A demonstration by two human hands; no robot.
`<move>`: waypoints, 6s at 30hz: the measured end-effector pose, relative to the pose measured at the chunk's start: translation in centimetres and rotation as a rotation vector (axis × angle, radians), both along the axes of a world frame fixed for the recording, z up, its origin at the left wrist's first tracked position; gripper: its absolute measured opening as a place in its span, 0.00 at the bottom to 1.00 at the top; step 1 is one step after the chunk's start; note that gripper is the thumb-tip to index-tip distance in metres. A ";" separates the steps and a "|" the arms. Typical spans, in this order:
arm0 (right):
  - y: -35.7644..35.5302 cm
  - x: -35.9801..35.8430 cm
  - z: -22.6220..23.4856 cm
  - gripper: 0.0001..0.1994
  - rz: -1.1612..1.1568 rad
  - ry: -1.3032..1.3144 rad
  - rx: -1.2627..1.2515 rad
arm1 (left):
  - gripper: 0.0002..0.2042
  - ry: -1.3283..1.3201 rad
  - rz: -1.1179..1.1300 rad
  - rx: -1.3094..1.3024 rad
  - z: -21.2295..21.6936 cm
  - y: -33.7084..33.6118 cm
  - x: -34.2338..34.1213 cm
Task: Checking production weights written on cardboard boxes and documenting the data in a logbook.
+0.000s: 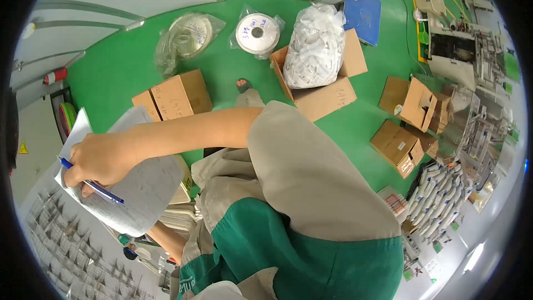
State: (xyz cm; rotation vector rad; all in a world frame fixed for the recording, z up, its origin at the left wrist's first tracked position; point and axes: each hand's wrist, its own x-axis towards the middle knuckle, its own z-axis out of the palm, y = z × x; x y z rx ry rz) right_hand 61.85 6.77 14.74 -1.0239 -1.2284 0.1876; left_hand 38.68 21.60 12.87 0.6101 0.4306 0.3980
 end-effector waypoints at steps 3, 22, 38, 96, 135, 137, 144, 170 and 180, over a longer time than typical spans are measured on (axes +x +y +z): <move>0.2 -0.2 -0.6 0.09 0.026 0.095 0.004 | 0.39 -0.140 -0.047 -0.099 -0.9 1.1 -0.6; 11.8 0.2 -14.7 0.15 0.132 0.232 -0.425 | 0.22 0.430 0.385 0.089 -13.9 11.0 -6.3; 12.9 -5.6 -49.8 0.24 -0.187 0.088 -1.205 | 0.24 0.655 0.570 0.004 -47.4 6.3 -4.7; 11.3 -8.2 -59.7 0.06 -0.055 -0.010 -0.589 | 0.37 0.896 0.781 2.038 -62.7 4.6 1.8; 11.0 -7.9 -59.8 0.05 -0.091 -0.124 -0.545 | 0.37 0.910 0.745 2.020 -61.7 4.5 2.1; 10.5 -7.2 -59.7 0.05 -0.114 -0.192 -0.626 | 0.37 1.066 0.311 1.859 -56.9 3.3 1.9; 11.0 -7.9 -60.0 0.04 -0.110 -0.119 -0.578 | 0.38 0.895 0.824 2.047 -62.8 4.7 2.1; 11.1 -8.0 -59.8 0.04 -0.150 -0.123 -0.577 | 0.38 0.889 0.788 2.015 -62.6 4.6 1.9; 11.0 -8.0 -60.0 0.08 -0.176 -0.012 -0.662 | 0.38 0.893 0.793 2.019 -62.6 4.6 2.0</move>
